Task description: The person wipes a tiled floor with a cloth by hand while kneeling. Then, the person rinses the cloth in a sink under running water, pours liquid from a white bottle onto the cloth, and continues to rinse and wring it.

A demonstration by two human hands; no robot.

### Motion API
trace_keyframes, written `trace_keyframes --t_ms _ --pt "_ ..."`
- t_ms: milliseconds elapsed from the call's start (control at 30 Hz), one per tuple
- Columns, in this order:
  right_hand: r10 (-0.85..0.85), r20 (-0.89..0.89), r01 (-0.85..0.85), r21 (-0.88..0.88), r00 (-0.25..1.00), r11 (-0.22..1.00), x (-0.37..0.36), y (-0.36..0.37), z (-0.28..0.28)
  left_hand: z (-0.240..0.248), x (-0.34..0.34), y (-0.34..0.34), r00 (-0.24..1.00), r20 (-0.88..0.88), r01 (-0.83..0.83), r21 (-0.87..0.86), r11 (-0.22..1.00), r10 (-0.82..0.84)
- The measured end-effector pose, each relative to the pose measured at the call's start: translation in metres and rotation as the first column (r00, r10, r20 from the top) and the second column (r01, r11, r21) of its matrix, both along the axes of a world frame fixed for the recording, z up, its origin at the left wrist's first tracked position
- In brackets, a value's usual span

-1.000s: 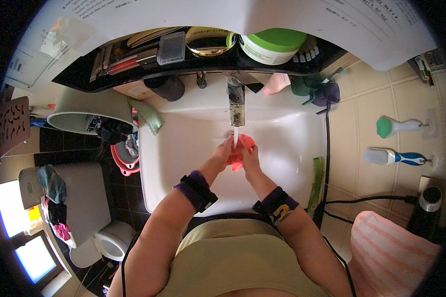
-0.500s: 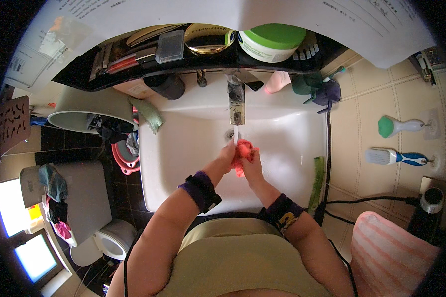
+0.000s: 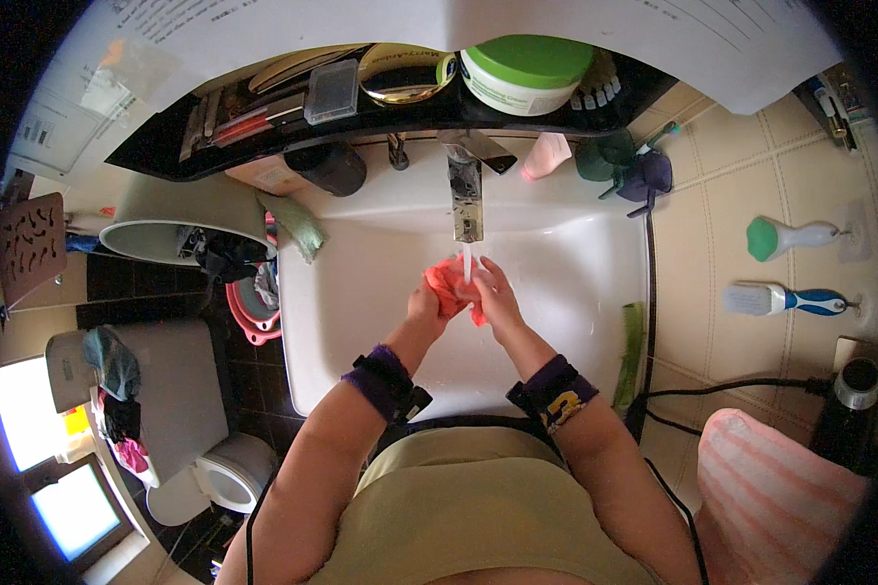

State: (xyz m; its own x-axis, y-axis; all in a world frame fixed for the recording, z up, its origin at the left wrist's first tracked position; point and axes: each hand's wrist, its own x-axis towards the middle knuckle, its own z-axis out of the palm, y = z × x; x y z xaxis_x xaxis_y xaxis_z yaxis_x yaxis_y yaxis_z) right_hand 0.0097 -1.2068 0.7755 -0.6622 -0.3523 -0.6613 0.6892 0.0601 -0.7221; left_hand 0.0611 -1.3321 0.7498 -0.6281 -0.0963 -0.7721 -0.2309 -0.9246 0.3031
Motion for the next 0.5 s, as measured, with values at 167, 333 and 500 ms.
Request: trace_keyframes --t_ms 167,333,500 --pt "0.158 -0.244 -0.122 0.157 0.957 0.98 -0.001 -0.01 -0.014 -0.012 0.01 -0.005 0.99 0.001 0.137 -0.128 0.982 -0.138" --pt "0.298 -0.403 -0.108 0.431 0.865 0.896 0.008 -0.009 -0.005 -0.006 -0.002 0.007 0.986 0.106 0.136 -0.079 0.988 -0.127" --pt "0.211 -0.787 0.185 0.379 0.58 0.907 0.046 -0.023 0.017 -0.017 -0.006 0.017 0.998 -0.054 -0.024 0.147 0.989 0.032"
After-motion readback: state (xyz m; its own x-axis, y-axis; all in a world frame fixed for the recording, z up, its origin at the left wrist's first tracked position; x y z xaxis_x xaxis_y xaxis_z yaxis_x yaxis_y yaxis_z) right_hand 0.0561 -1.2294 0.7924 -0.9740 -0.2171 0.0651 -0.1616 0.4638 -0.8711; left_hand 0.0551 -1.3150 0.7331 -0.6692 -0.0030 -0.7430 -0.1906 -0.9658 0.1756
